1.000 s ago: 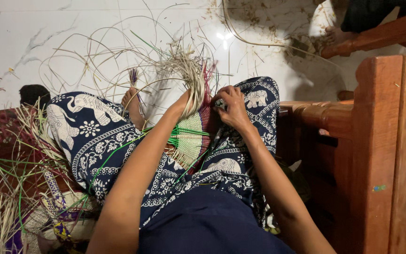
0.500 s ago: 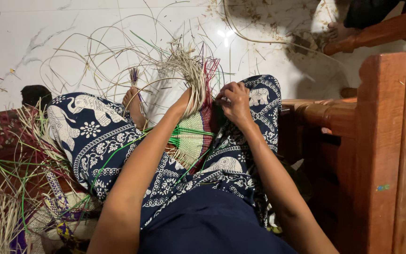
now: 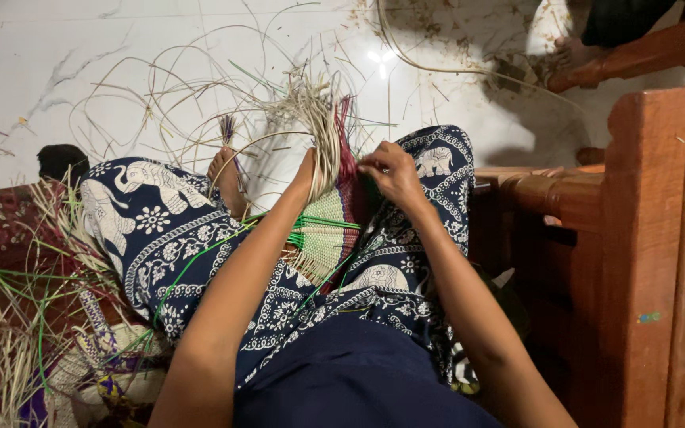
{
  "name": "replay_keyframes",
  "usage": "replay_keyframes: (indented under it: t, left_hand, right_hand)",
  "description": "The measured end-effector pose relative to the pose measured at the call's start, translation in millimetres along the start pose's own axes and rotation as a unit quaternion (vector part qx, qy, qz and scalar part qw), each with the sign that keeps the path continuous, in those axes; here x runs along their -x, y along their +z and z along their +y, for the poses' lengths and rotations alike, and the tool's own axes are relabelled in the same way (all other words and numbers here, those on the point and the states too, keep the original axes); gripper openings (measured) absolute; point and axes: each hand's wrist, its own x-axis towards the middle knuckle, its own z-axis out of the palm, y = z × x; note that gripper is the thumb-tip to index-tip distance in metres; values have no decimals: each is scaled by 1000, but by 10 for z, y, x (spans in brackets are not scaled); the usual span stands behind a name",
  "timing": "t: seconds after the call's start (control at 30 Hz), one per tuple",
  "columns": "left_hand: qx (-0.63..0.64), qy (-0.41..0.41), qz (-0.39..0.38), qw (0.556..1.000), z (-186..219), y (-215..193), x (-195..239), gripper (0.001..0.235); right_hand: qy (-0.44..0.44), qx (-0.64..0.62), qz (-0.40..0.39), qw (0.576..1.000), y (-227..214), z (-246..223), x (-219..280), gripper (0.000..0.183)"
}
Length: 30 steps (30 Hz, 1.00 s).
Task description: The person is weaving a basket using dried palm leaves and colored fibers. They are sitting on the floor, holding the partially completed basket between their legs and using their hands to interlace the materials.
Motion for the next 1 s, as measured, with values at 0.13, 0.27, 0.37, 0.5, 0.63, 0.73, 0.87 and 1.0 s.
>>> replay_keyframes:
  t: [0.13,0.27,0.37,0.5,0.63,0.73,0.87,1.0]
  left_hand:
    - [-15,-84,-17,996,134,-1,-106,31]
    - [-175,-76,-32,981,412,-32,-9,30]
    - [-193,-97,18,976,582,-76,49,33]
    - [-116,-27,75,990,555,-134,-31,37]
    - [5,-84,89,992,366,-316,-222,27]
    - [-157,-41,138,977,254,-334,-329,24]
    - [-383,110,187,898,269,-249,-275,12]
    - [-305,123,175,928,362,-314,-160,19]
  right_hand:
    - [14,-49,-43,998,-118,34,56,15]
    - [134,-166,-1,977,-165,-125,0,19]
    - [34,-225,13,974,-189,-338,-48,19]
    - [33,-292,87,952,-265,-561,-1,34]
    - [13,-87,124,988,55,-833,135,101]
    - [-33,59,130,989,486,-956,228,136]
    - [52,40,177,982,597,-849,70,114]
    - [66,-235,124,962,267,-742,70,104]
